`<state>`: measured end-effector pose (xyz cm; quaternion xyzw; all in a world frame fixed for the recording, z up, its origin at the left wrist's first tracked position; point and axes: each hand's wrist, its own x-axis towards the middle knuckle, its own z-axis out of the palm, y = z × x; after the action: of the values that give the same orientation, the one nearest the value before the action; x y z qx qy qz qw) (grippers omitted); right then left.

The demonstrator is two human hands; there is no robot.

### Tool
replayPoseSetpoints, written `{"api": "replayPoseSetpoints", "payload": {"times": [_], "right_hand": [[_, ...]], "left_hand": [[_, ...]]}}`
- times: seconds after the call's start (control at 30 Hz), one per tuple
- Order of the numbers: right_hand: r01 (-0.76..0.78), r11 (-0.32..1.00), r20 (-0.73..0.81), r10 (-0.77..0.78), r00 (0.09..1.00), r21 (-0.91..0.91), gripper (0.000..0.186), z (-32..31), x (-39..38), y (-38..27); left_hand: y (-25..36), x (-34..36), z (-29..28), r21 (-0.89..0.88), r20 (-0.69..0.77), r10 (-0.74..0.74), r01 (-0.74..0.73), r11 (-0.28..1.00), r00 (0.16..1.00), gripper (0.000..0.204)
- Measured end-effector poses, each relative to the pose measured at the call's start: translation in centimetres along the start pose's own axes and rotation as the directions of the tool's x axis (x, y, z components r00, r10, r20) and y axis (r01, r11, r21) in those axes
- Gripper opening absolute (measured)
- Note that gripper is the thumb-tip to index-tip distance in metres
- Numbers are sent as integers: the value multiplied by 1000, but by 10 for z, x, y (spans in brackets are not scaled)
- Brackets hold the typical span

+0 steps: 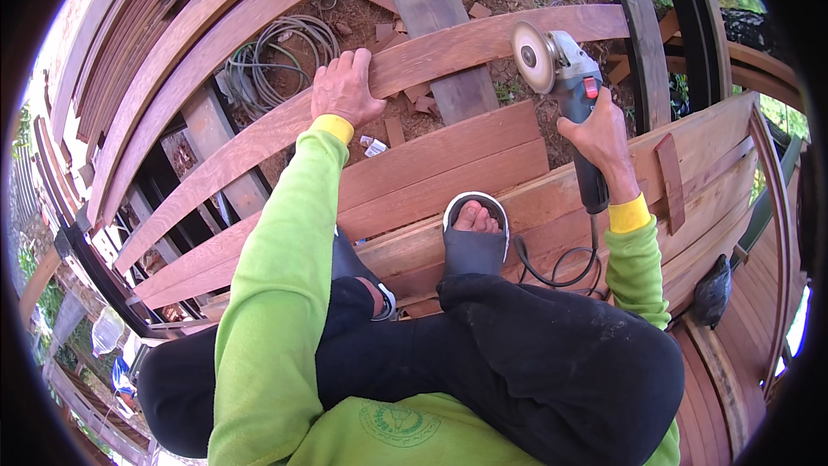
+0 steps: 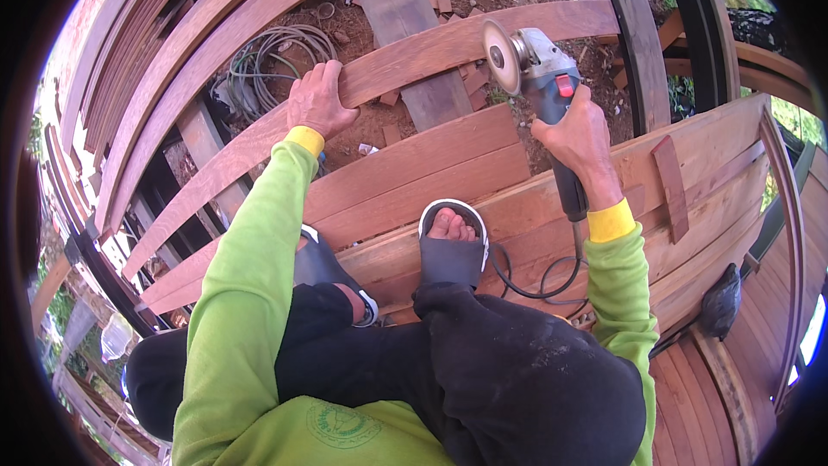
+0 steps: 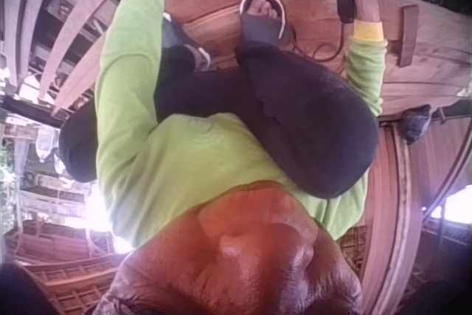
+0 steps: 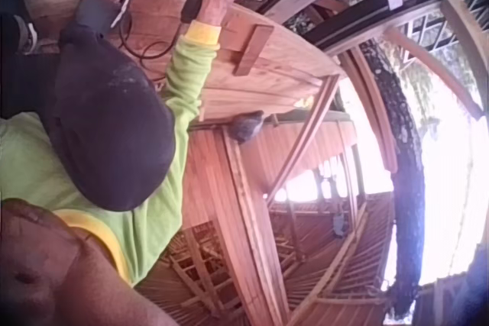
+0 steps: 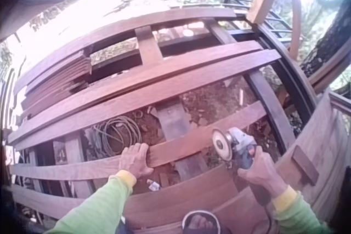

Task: The person uses an angle grinder to cut a wooden plank on a wooden deck. After cutting, they remove the cut piece and place it aside among other wood scraps.

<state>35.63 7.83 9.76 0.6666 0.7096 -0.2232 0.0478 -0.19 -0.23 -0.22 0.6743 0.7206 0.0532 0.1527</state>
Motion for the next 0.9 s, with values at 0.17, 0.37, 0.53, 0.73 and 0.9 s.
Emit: {"api": "replayPoseSetpoints", "payload": {"times": [0.17, 0.37, 0.53, 0.73, 0.9], "right_hand": [[15, 1000, -10, -15, 1000, 4, 60, 1, 0, -1], [23, 1000, -20, -23, 1000, -9, 59, 2, 0, 1], [24, 1000, -16, -24, 1000, -5, 59, 2, 1, 0], [7, 1000, -5, -7, 1000, -11, 59, 1, 2, 0], [3, 1000, 4, -3, 1000, -11, 60, 0, 2, -2]], "left_hand": [[2, 0, -3, 14, 16, -17, 17, 1000, 1000, 60], [3, 0, -3, 17, 16, -17, 17, 1000, 1000, 61], [3, 0, -3, 20, 36, -26, 25, 999, 999, 61], [3, 0, -3, 13, 12, -22, 22, 1000, 1000, 59], [1, -1, -1, 3, -8, -13, 13, 1000, 1000, 59]]}}
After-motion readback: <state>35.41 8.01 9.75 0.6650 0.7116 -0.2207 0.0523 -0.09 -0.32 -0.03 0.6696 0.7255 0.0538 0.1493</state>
